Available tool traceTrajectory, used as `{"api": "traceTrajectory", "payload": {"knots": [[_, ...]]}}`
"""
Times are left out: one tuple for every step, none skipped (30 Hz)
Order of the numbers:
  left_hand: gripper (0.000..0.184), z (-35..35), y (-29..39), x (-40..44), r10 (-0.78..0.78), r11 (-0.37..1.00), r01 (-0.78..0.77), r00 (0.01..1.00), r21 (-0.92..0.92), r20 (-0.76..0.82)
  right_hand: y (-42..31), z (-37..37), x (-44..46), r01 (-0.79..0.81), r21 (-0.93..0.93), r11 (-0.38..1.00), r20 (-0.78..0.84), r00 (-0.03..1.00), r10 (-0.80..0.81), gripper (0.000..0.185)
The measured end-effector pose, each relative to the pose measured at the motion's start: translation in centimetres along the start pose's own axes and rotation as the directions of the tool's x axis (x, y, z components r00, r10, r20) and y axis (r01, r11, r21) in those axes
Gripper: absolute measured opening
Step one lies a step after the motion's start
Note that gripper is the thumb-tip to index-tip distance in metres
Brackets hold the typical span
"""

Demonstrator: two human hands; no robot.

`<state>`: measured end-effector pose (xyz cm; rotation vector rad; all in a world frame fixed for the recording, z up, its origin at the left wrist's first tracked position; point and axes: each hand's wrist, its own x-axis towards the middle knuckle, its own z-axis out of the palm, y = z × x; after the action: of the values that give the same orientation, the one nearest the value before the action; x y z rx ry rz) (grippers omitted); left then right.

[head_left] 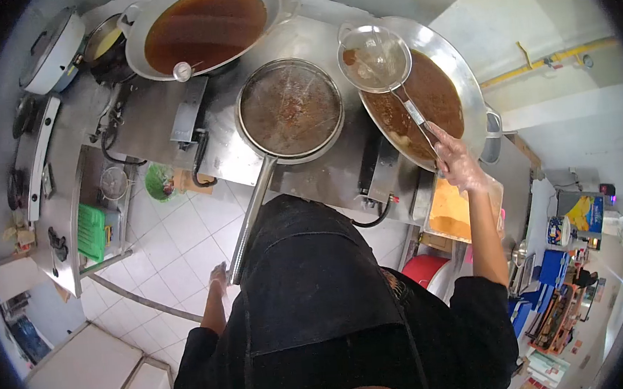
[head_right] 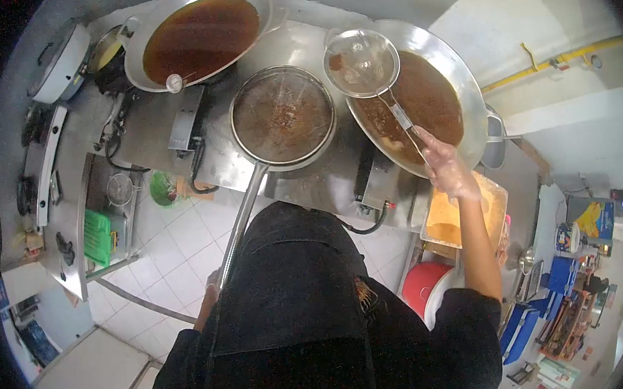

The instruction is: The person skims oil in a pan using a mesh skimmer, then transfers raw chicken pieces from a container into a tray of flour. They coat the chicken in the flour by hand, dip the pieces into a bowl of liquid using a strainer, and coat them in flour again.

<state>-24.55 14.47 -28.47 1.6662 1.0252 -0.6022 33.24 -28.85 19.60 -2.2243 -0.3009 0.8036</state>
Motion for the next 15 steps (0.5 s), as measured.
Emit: {"api": "traceTrajectory", "payload": {"knots": [[0.054,-0.1,-0.6,-0.2,0.069,0.997,-0.07,0.997,-0.028,-0.036,-0.1,1.4,0.0,0.129,-0.136,0.982,-0.093,0.985,-0.142,0.049],[0.055,-0.2,-1.3,-0.4,0.138,0.989,-0.142,0.988,-0.052,-0.072,-0.4,3.7,-0.1,0.239,-0.279,0.93,-0.164,0.942,-0.291,0.048],[0.055,-0.3,-2.0,-0.7,0.206,0.974,-0.214,0.973,-0.07,-0.108,-1.1,6.3,-0.4,0.326,-0.422,0.846,-0.21,0.873,-0.441,0.047],[0.055,-0.4,-0.1,-1.6,0.151,0.977,-0.169,0.978,-0.127,-0.144,-1.7,8.8,-0.6,0.332,-0.456,0.826,-0.242,0.847,-0.474,0.051],[0.055,-0.5,-0.6,-1.2,0.145,0.974,-0.167,0.978,-0.152,-0.148,-1.6,11.5,-0.2,0.277,-0.456,0.846,-0.259,0.868,-0.424,0.055],[0.055,-0.5,-1.2,-0.7,0.139,0.97,-0.165,0.979,-0.177,-0.152,-1.0,14.0,0.5,0.22,-0.491,0.843,-0.248,0.892,-0.377,0.061],[0.055,-0.6,-1.8,-0.2,0.133,0.966,-0.163,0.979,-0.202,-0.156,0.3,16.4,1.5,0.173,-0.561,0.809,-0.222,0.911,-0.348,0.067],[0.055,-0.8,-2.7,0.5,0.182,0.966,-0.204,0.973,-0.158,-0.145,2.2,18.3,2.9,0.139,-0.678,0.721,-0.177,0.922,-0.343,0.073],[0.055,-0.9,-2.1,0.1,0.137,0.968,-0.163,0.98,-0.192,-0.144,3.4,19.5,3.9,0.136,-0.667,0.732,-0.16,0.934,-0.32,0.074],[0.054,-1.0,-1.4,-0.3,0.091,0.966,-0.122,0.986,-0.226,-0.142,4.1,20.2,4.9,0.133,-0.657,0.742,-0.145,0.944,-0.297,0.075],[0.053,-1.2,-0.6,-0.8,0.046,0.962,-0.082,0.989,-0.26,-0.14,5.0,21.0,5.5,0.128,-0.645,0.753,-0.13,0.953,-0.273,0.076],[0.053,-1.1,-0.6,-1.2,0.088,0.958,-0.137,0.976,-0.251,-0.197,5.6,21.8,6.0,0.145,-0.624,0.768,-0.132,0.949,-0.286,0.075],[0.053,-1.2,-0.3,-1.7,0.1,0.956,-0.151,0.973,-0.25,-0.206,5.9,22.5,6.4,0.162,-0.602,0.782,-0.136,0.944,-0.3,0.074],[0.053,-1.4,-0.2,-2.1,0.111,0.954,-0.165,0.97,-0.25,-0.215,6.5,23.1,6.4,0.173,-0.578,0.797,-0.141,0.941,-0.307,0.073],[0.053,-1.3,-0.8,-2.0,0.123,0.952,-0.179,0.967,-0.249,-0.224,6.4,23.4,6.0,0.17,-0.57,0.804,-0.155,0.939,-0.308,0.072]]}}
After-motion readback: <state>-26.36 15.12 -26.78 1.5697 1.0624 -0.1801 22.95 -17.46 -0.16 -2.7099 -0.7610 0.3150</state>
